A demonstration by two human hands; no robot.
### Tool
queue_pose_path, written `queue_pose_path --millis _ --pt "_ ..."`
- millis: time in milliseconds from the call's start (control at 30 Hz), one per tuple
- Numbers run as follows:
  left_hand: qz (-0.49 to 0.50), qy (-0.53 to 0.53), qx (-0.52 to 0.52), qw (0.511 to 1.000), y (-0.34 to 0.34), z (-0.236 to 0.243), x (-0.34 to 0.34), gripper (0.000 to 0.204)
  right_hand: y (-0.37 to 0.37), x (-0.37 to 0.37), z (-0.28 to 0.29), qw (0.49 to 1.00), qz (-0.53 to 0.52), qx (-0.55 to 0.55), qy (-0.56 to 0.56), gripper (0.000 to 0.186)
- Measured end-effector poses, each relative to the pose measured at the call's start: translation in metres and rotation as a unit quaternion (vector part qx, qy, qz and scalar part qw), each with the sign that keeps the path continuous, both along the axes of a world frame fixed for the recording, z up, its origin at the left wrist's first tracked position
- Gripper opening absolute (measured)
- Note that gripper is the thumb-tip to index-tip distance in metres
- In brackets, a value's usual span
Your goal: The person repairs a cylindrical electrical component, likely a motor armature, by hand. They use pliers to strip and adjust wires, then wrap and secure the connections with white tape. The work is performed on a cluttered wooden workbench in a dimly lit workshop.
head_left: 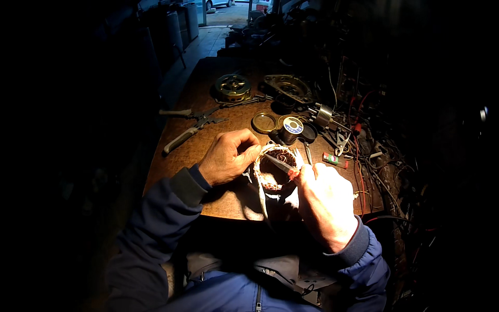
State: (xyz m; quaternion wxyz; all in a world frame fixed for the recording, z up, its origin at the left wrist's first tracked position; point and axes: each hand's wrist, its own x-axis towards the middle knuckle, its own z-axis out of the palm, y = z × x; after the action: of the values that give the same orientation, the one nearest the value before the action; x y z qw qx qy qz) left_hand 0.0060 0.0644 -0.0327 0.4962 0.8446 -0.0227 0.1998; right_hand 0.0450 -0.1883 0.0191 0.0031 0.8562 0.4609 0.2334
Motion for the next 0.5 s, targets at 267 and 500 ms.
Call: queue_pose_path --millis 267,500 --pt "0.000 -0.002 0.004 1.000 0.0005 0.0002 -0.0005 0.017 -0.0008 -0.0020 0.0026 1.000 0.000 0.009 0.014 0.012" --pt "-0.001 -0.005 0.007 1.000 0.0000 0.0007 -0.0005 0.017 -0.0003 -0.0027 0.0022 1.000 0.002 0.001 0.003 0.013"
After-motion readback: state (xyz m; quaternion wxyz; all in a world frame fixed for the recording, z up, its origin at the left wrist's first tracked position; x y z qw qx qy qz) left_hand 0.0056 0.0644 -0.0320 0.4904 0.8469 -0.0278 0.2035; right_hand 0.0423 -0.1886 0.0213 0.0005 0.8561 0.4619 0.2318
